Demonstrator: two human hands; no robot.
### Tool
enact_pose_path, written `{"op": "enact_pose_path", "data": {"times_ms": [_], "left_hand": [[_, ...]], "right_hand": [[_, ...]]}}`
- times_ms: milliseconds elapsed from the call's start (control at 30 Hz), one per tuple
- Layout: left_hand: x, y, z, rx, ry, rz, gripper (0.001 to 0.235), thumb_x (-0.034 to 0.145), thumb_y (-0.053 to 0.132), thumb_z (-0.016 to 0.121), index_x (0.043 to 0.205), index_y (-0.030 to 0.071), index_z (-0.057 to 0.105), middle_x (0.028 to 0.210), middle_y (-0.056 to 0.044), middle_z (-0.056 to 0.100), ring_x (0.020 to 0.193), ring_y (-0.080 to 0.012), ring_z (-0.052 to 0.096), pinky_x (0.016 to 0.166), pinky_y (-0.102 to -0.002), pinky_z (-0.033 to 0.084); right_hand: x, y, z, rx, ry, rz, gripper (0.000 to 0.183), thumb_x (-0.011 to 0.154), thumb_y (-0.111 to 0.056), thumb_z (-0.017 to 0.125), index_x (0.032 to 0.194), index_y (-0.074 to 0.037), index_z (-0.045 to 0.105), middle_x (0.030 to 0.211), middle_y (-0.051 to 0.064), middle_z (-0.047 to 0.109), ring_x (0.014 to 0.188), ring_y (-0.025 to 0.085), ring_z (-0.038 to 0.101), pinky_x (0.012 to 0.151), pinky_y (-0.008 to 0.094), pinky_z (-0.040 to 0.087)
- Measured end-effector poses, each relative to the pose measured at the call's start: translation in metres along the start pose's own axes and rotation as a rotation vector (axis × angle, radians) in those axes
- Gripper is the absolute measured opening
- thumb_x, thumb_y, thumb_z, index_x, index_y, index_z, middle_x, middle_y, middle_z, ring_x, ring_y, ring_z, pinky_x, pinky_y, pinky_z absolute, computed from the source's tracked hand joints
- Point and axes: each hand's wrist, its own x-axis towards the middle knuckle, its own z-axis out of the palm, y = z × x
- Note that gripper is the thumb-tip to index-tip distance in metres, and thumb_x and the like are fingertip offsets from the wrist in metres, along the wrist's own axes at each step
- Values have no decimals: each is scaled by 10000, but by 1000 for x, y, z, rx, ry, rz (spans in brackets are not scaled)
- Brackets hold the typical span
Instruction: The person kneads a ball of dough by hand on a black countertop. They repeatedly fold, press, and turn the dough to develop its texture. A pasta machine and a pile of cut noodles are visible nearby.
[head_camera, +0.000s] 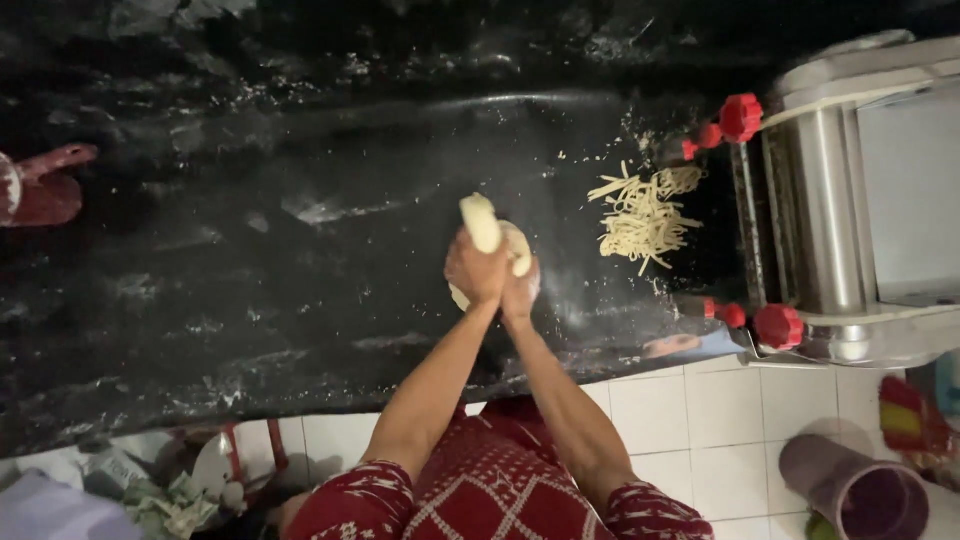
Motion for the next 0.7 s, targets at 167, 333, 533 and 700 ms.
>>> {"op": "enact_pose_path", "data": {"times_ms": [167,333,533,700], "left_hand": [[41,-9,-31,-133,145,-292,542,829,538,694,1161,111,661,999,-147,764,1002,-376,741,842,-555,582],[85,-60,-12,-54,232,-393,535,858,589,656,1147,139,677,949,-125,761,958,-373,752,801,-562,603],[102,-51,-22,-74,220,-380,502,884,546,657,1019,65,706,921,-170,750,968,-388,745,848,-533,587],[117,-52,-24,-97,197,-391,536,875,552,661,1013,37,720,957,-201,755,994,-415,733,880,-553,569]], "right_hand": [[5,-11,34,-259,-80,-173,443,855,-512,679,1139,-188,580,1088,149,718,1135,411,669,1006,569,521],[26,-18,49,-404,-200,-235,462,811,-567,708,1135,-255,604,1057,121,742,1134,377,684,1039,497,512],[55,-10,74,81,-333,-140,464,770,-393,830,1128,-138,681,963,152,727,934,290,693,848,474,551],[70,-2,77,359,-497,25,540,766,-336,917,1179,-73,688,950,110,711,855,263,680,727,450,596]]}}
